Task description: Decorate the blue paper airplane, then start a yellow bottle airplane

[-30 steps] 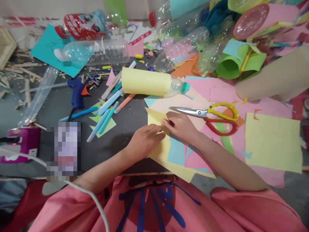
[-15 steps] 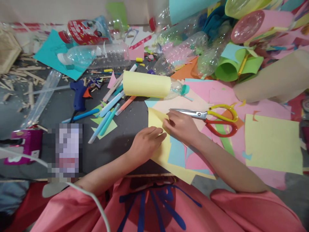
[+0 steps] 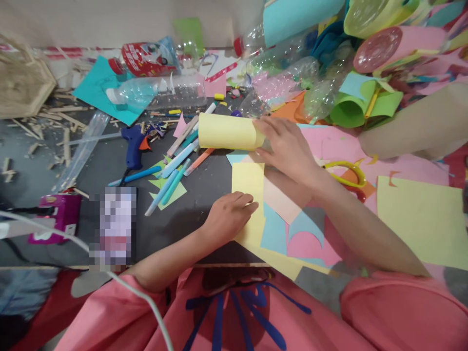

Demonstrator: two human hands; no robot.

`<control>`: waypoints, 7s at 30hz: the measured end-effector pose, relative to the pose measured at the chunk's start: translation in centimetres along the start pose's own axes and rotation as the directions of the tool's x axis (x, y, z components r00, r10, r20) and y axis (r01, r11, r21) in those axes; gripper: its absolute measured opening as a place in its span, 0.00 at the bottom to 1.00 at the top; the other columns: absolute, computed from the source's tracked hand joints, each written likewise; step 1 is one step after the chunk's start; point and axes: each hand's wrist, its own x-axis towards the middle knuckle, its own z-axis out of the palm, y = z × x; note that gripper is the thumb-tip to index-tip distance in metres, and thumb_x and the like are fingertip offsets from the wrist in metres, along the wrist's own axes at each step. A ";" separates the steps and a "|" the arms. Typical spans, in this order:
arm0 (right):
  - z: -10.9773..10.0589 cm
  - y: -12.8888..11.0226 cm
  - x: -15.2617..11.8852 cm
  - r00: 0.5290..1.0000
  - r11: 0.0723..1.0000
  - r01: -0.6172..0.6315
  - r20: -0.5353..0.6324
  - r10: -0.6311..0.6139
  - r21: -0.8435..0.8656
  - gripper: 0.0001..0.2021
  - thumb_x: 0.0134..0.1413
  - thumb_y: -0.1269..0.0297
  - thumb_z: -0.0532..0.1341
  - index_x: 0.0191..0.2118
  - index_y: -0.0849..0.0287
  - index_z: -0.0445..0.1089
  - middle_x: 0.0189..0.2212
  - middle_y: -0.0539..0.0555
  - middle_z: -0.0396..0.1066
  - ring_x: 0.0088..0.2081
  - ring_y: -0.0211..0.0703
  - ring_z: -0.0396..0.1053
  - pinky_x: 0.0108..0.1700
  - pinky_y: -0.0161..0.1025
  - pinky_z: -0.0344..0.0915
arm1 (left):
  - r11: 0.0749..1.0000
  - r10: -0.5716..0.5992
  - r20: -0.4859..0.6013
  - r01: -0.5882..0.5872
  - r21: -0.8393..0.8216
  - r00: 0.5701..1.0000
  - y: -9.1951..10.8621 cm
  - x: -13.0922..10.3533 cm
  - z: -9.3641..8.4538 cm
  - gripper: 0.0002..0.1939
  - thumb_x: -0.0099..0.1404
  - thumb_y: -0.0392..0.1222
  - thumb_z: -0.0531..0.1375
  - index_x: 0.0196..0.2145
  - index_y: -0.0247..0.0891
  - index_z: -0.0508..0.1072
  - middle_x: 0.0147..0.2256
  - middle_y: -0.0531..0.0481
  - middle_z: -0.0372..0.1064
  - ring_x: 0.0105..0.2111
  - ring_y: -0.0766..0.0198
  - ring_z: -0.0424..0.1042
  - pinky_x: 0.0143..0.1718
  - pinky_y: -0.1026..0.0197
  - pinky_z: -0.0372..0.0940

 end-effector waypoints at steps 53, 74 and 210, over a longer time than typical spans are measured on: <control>-4.7 -3.0 10.3 0.856 0.849 0.127 -0.489 0.168 0.513 0.08 0.68 0.71 0.53 0.41 0.62 0.69 0.33 0.51 0.74 0.37 0.34 0.72 0.46 0.34 0.69 | 0.998 0.059 -0.086 -0.061 -0.026 0.995 -0.9 -0.4 0.0 0.12 0.64 0.30 0.59 0.43 0.39 0.76 0.40 0.50 0.78 0.39 0.62 0.77 0.37 0.62 0.69; 0.1 -1.9 -5.2 0.992 0.913 -0.085 -0.054 0.116 0.398 0.09 0.61 0.66 0.57 0.40 0.54 0.75 0.38 0.56 0.80 0.42 0.51 0.76 0.48 0.50 0.71 | 0.985 0.172 -0.006 -0.172 -0.017 0.985 -1.3 -0.5 -1.0 0.18 0.65 0.46 0.65 0.49 0.33 0.73 0.44 0.45 0.75 0.44 0.58 0.75 0.47 0.58 0.70; 1.1 -4.3 -4.9 0.867 0.486 -0.400 0.149 0.475 0.777 0.06 0.50 0.68 0.59 0.25 0.55 0.63 0.20 0.45 0.64 0.24 0.35 0.62 0.28 0.35 0.57 | 0.992 0.123 -0.154 -0.117 0.048 0.980 -0.4 -0.2 -0.9 0.13 0.68 0.29 0.56 0.48 0.34 0.75 0.39 0.48 0.80 0.38 0.61 0.79 0.39 0.59 0.74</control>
